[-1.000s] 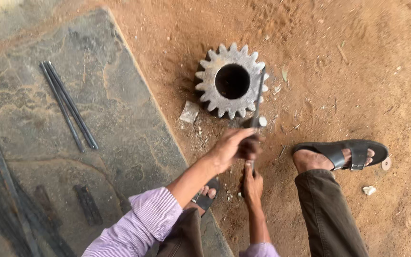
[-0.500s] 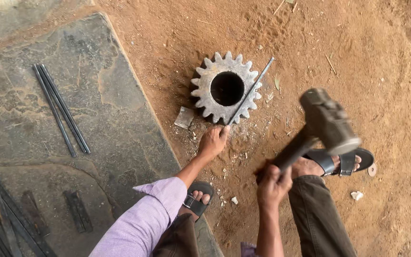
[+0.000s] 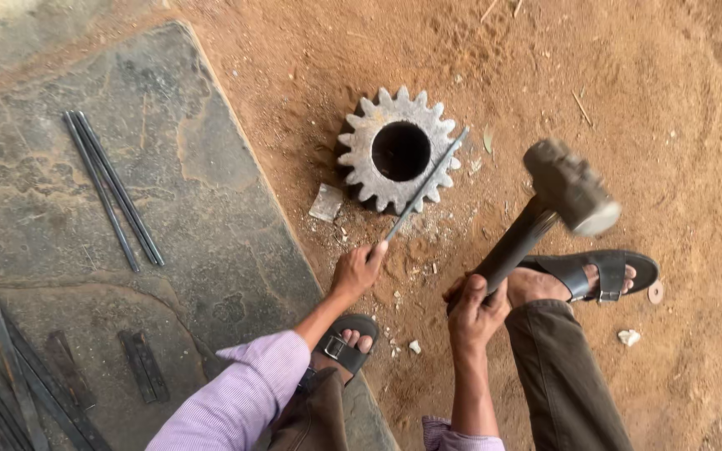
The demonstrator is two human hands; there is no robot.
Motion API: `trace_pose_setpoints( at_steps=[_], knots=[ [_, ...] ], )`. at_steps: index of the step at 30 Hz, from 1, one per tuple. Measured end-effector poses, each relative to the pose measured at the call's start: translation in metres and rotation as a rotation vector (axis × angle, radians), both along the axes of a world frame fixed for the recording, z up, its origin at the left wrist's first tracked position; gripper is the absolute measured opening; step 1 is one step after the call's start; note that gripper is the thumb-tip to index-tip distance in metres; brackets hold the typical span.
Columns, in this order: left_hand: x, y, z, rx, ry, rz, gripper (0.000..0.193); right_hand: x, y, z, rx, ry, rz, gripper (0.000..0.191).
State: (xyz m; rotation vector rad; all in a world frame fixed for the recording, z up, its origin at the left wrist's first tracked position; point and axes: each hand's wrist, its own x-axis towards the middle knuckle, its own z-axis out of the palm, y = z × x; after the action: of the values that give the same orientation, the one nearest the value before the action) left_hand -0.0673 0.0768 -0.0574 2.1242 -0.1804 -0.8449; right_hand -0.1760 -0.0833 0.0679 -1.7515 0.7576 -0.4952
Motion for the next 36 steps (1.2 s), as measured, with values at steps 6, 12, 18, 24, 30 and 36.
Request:
trace_pose_setpoints(
  at_steps=[6, 12, 18, 24, 30, 36],
  knots=[
    [-0.017, 0.012, -0.006, -0.031, -0.013, 0.061, 0.06, -0.01, 0.006, -0.059, -0.175, 0.796, 0.117, 0.062],
    [-0.044, -0.003, -0.011, 0.059, -0.083, 0.145, 0.065, -0.021, 0.006, -0.071, -0.369, 0.713, 0.028, 0.065],
    [-0.067, 0.006, -0.015, -0.015, 0.252, 0.231, 0.05, -0.021, 0.027, -0.062, 0.075, 0.609, -0.124, 0.062],
    [-0.067, -0.002, 0.033, -0.377, 0.679, 0.543, 0.05, -0.021, 0.029, -0.058, 0.096, 0.567, -0.145, 0.057],
    [-0.001, 0.008, 0.068, -0.763, 0.991, 0.707, 0.039, -0.015, 0.024, -0.057, 0.095, 0.729, -0.097, 0.067],
    [-0.01, 0.0, 0.137, -0.965, 1.245, 0.597, 0.037, -0.019, 0.011, -0.091, -0.038, 0.926, 0.029, 0.074]
  ],
)
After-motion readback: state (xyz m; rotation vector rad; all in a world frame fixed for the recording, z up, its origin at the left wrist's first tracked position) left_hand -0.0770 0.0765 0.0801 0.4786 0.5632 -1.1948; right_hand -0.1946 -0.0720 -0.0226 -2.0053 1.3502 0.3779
